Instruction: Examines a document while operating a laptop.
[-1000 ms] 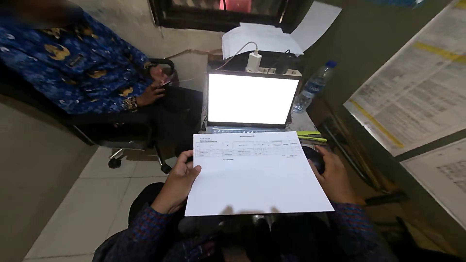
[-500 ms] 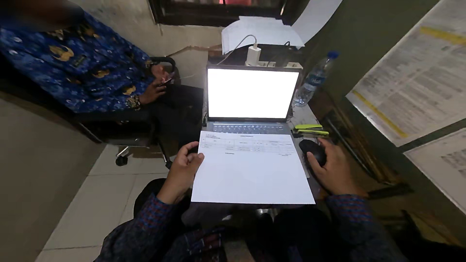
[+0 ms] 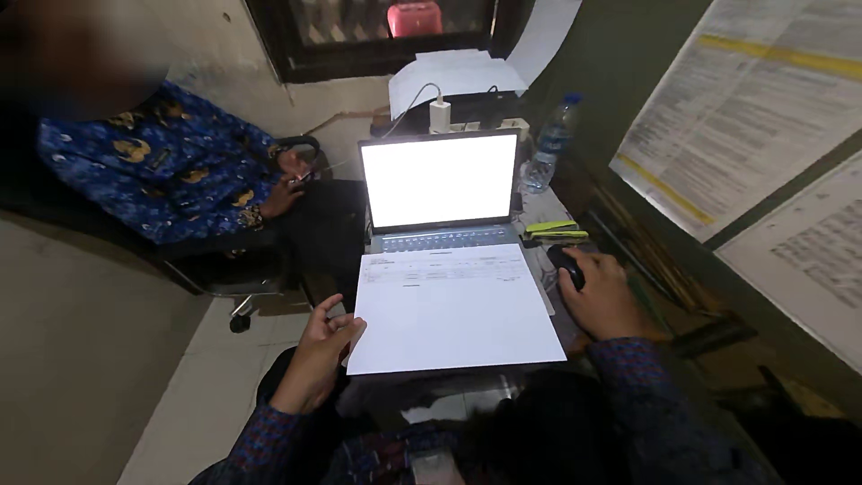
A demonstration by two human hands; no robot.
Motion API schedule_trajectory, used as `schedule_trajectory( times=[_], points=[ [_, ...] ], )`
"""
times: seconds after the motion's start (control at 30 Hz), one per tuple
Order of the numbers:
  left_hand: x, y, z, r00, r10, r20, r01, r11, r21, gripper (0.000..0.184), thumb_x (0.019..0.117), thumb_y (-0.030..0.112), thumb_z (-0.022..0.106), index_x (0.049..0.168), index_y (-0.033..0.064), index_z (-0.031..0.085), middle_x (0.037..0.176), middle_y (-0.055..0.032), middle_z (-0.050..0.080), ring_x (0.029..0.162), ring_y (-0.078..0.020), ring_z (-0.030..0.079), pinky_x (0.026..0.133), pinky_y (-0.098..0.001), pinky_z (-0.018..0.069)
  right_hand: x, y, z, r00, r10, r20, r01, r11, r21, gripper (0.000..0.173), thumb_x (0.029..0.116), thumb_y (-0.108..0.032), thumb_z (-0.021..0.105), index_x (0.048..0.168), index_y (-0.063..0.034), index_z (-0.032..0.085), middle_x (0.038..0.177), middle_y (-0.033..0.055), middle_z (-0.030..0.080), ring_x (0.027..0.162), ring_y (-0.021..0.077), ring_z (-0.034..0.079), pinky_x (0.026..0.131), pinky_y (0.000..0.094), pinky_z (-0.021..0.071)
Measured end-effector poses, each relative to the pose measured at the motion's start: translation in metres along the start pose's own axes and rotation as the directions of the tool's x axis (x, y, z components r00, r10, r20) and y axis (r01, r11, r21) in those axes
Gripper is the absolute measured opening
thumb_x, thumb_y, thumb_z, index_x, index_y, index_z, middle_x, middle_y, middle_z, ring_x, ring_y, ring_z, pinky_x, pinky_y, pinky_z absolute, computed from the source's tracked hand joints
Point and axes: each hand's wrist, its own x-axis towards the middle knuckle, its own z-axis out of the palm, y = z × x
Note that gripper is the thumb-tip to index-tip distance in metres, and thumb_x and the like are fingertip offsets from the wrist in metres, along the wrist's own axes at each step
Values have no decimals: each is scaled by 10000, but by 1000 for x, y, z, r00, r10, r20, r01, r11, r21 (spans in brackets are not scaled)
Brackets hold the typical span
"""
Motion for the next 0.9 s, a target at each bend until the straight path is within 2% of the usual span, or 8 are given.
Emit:
schedule_trajectory(
  times=[0.53, 0.67, 0.9],
  points=[
    [-9, 3, 2, 999, -21, 32, 19, 998, 68, 738, 919, 30, 728, 1536, 65, 323, 953, -146, 698, 793, -218, 723, 759, -388, 638, 1, 2, 4, 1000, 12, -16, -11, 999, 44, 411, 996, -401, 548, 1342, -223, 681, 1358, 258, 585, 1205, 492, 577, 947, 676, 488],
    [-12, 5, 4, 999, -30, 37, 26, 995, 98, 743, 909, 21, 736, 1535, 69, 339, 923, -136, 693, 758, -206, 715, 726, -371, 637, 1, 2, 3, 1000, 14, 2, -14, 999, 34, 418, 999, -410, 541, 1347, -222, 677, 1360, 261, 583, 1210, 491, 575, 949, 669, 490],
    [-8, 3, 2, 998, -39, 47, 33, 991, 133, 710, 931, 87, 740, 1533, 76, 364, 960, -155, 706, 788, -224, 724, 750, -383, 637, 1, 2, 2, 1000, 8, 10, -8, 999, 35, 414, 997, -400, 564, 1356, -223, 669, 1361, 265, 582, 1227, 505, 562, 970, 677, 478]
  ],
)
